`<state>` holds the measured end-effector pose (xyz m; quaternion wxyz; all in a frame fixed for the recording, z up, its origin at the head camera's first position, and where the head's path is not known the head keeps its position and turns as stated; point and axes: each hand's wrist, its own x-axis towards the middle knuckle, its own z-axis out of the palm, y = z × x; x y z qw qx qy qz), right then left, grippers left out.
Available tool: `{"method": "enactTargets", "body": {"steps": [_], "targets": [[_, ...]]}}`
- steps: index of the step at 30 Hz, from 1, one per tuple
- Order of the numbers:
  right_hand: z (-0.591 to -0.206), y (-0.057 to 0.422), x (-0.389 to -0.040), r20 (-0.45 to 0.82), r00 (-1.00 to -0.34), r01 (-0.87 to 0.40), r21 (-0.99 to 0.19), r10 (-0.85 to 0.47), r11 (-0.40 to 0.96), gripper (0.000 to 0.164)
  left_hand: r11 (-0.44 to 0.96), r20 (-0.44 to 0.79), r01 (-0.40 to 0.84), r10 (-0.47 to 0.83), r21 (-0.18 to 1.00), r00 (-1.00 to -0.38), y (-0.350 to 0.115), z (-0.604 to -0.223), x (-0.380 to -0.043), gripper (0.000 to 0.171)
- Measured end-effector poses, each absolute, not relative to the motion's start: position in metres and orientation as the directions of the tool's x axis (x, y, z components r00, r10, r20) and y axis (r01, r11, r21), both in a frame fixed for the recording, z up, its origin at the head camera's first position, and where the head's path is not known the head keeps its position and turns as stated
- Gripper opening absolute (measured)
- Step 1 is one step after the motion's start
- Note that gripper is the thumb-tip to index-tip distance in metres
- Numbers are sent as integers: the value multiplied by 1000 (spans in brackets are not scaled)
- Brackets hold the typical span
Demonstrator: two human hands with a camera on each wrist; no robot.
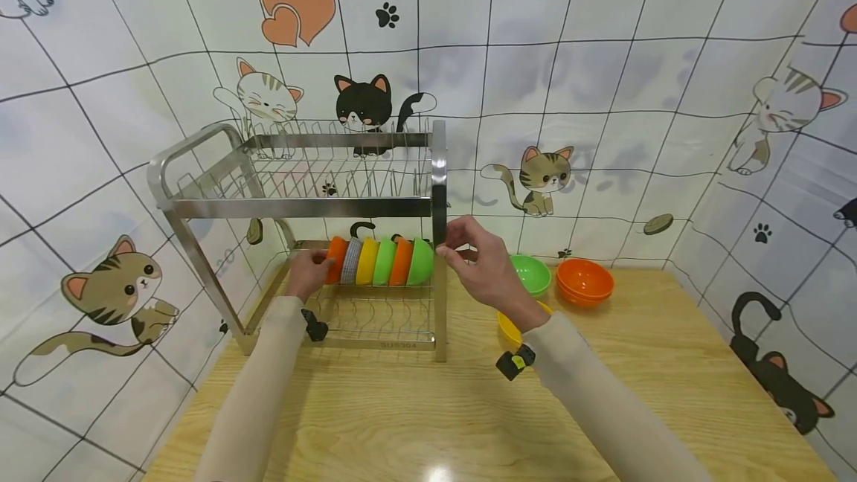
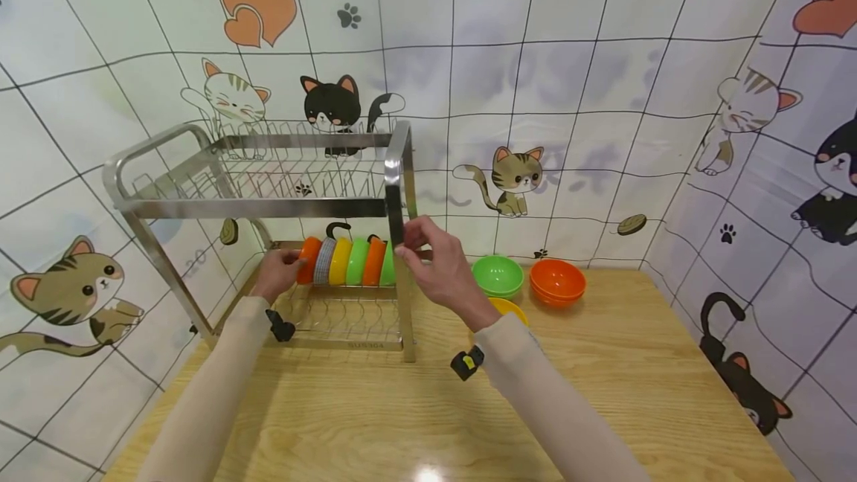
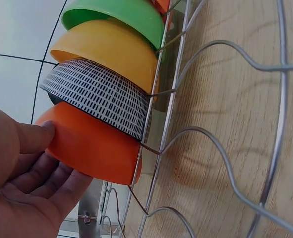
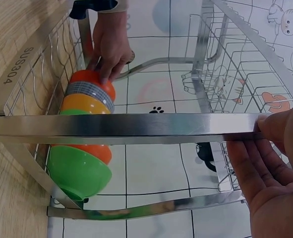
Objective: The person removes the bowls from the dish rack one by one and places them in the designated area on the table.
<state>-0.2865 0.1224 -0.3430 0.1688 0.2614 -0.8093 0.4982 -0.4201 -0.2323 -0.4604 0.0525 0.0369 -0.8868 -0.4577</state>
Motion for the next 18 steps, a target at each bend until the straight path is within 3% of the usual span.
{"method": "enactTargets", "body": {"steps": [18], "targets": [[-344, 122, -287, 542, -798, -603, -712, -264, 360, 22, 573, 22, -51, -120, 818, -992, -231, -464, -429, 35]]}}
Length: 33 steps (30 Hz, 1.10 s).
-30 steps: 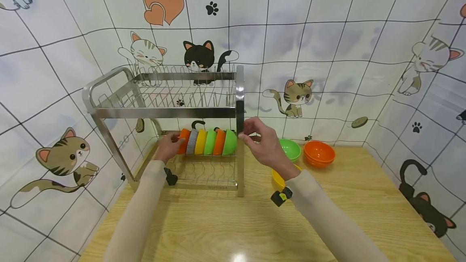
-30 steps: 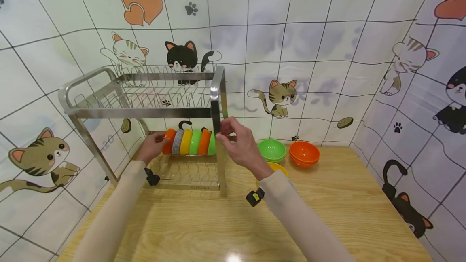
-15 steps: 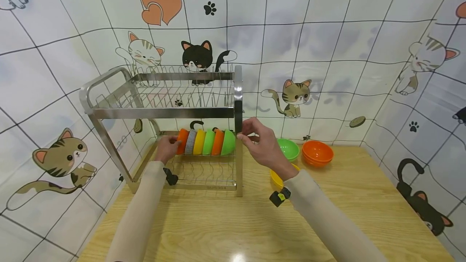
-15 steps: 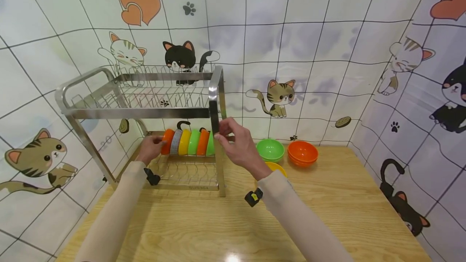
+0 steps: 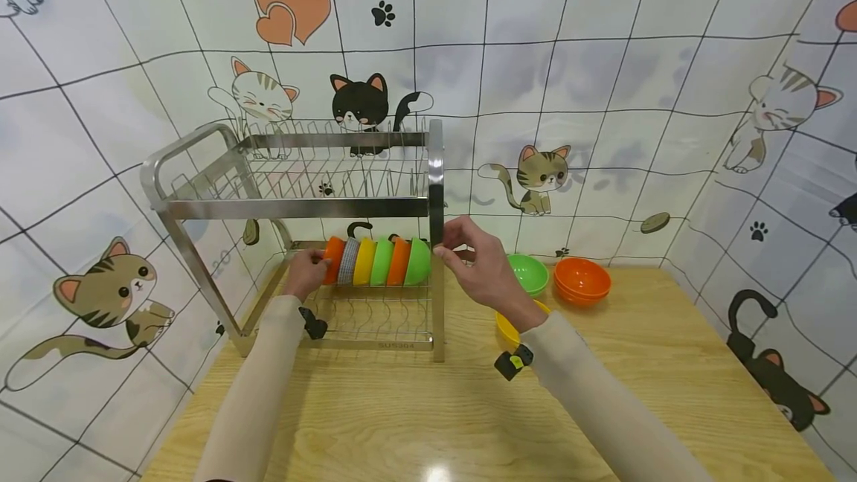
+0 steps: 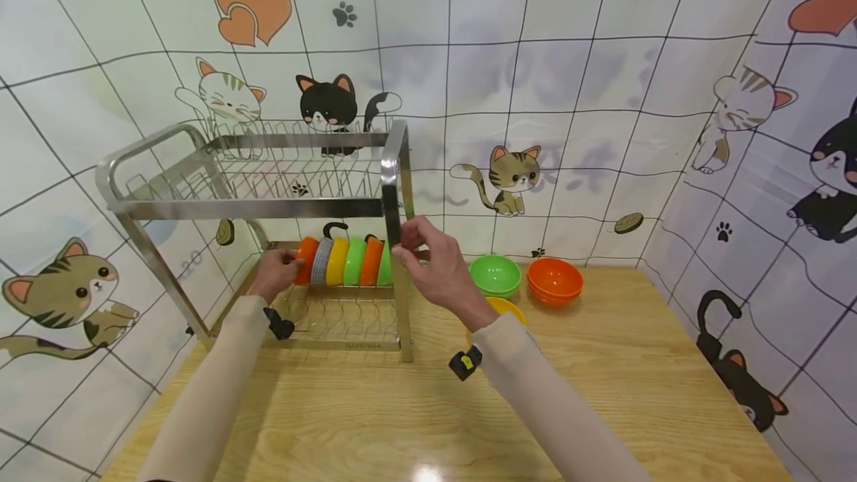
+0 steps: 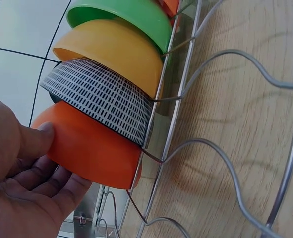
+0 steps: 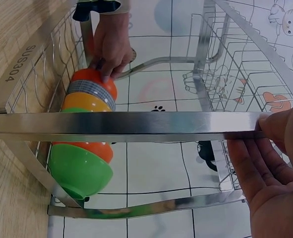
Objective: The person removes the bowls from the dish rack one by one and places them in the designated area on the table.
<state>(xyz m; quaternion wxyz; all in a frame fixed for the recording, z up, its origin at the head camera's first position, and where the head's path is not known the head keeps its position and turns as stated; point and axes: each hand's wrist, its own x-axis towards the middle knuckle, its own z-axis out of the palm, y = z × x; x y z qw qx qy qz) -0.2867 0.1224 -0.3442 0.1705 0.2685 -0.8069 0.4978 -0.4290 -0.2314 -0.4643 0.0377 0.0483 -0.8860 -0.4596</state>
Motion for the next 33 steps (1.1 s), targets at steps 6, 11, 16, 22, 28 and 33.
{"method": "enactTargets", "body": {"steps": [6, 11, 16, 22, 28, 33], "targets": [[-345, 123, -286, 543, -798, -603, -711, -261, 363, 22, 575, 38, -44, -130, 817, -991, -231, -461, -427, 34], [-345, 123, -286, 547, -795, -607, -708, -264, 362, 22, 564, 43, -45, -141, 824, -989, -230, -461, -426, 34], [-345, 123, -287, 546, -795, -606, -709, -263, 360, 22, 558, 65, -26, -142, 829, -988, -231, -460, -426, 35], [-345, 124, -287, 544, -797, -604, -709, -263, 364, 22, 524, 72, -13, -142, 852, -987, -233, -463, -427, 36], [-346, 123, -287, 543, -797, -604, -710, -265, 362, 22, 491, 60, -24, -154, 871, -986, -233, -463, -427, 36], [-346, 123, -287, 542, -797, -604, -710, -267, 362, 23, 478, 61, -27, -167, 878, -984, -234, -461, -426, 36]]}}
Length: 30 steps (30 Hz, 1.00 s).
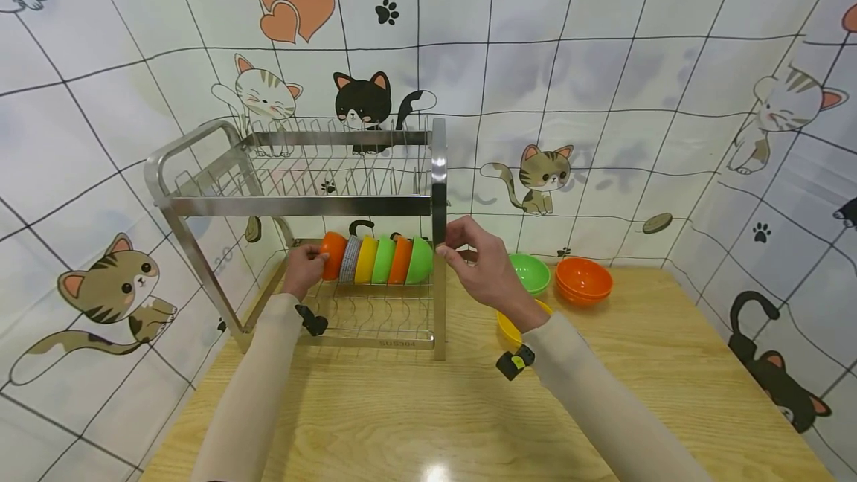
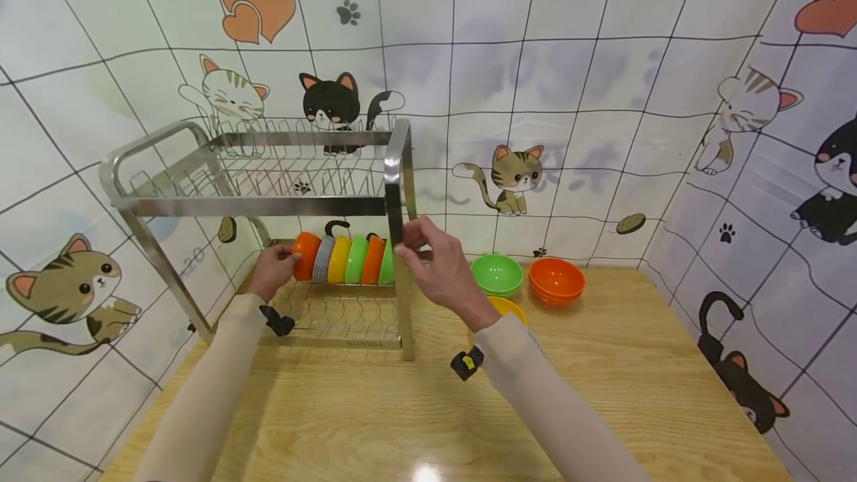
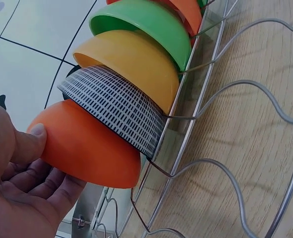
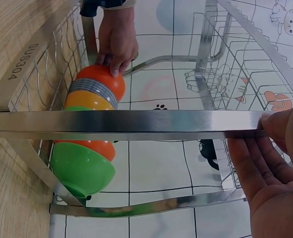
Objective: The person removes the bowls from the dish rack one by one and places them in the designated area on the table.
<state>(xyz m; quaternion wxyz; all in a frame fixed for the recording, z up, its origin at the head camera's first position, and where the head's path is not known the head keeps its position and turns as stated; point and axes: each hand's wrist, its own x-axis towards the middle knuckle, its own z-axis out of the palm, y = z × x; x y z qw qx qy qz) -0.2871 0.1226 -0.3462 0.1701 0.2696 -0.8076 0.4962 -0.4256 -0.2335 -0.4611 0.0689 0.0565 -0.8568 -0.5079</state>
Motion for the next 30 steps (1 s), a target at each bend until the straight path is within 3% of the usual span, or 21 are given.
{"method": "enactTargets", "body": {"steps": [20, 30], "targets": [[-347, 124, -287, 540, -800, -600, -711, -263, 366, 21, 457, 103, 0, -200, 889, -974, -232, -451, -421, 34], [-347, 124, -287, 544, -796, -605, -706, -265, 369, 21, 478, 183, 49, -237, 877, -954, -234, -445, -416, 32]]}}
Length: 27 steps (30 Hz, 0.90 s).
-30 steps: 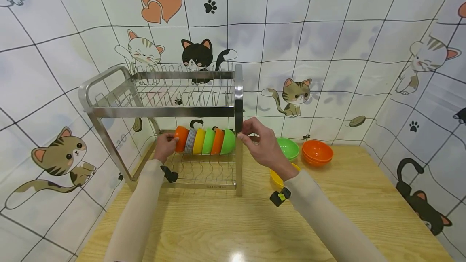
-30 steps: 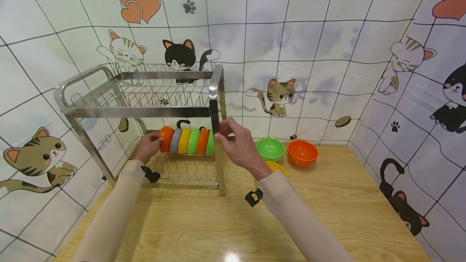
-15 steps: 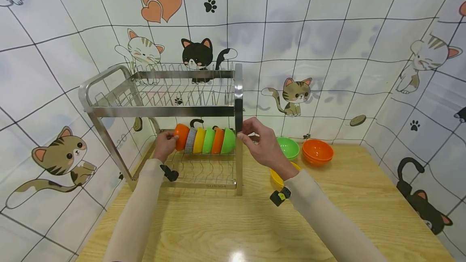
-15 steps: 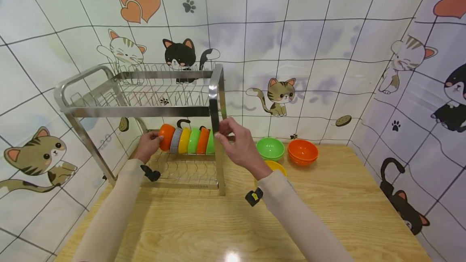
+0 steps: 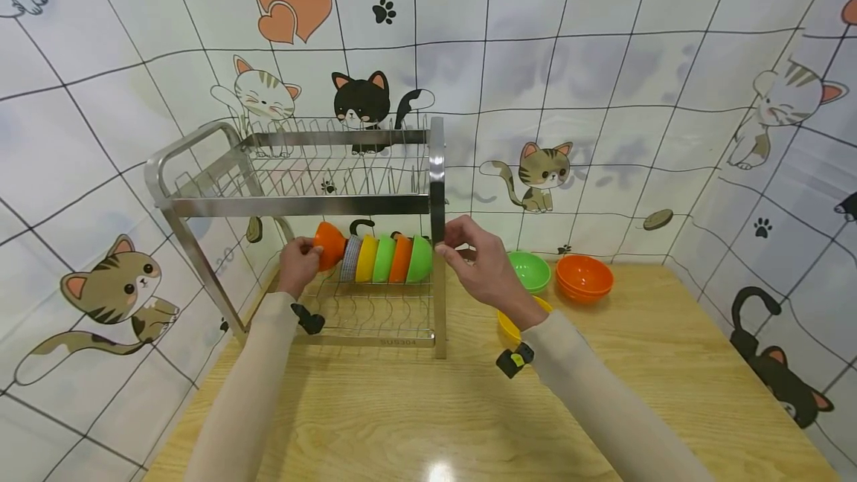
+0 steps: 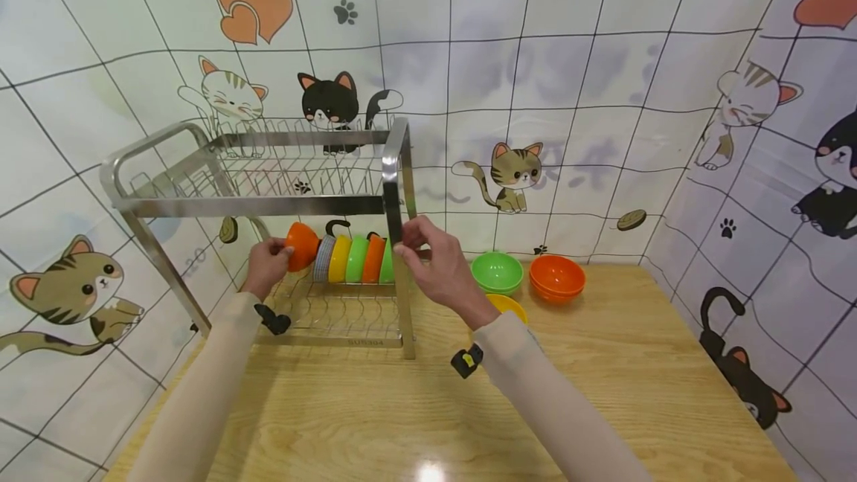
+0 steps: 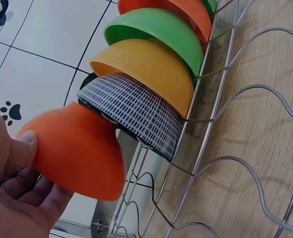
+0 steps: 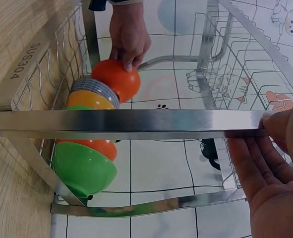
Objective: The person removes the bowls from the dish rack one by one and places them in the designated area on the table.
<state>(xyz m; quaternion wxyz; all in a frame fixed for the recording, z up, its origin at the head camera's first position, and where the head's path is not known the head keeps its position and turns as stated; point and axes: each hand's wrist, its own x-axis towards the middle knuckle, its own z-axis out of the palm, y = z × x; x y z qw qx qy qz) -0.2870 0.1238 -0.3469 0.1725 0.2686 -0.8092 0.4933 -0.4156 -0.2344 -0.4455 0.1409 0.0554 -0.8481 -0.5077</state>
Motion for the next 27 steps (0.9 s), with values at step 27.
{"method": "enactTargets", "body": {"steps": [27], "targets": [[-349, 123, -288, 530, -803, -596, -711, -274, 373, 20, 631, 434, 276, -109, 725, -894, -220, -426, -380, 20]]}}
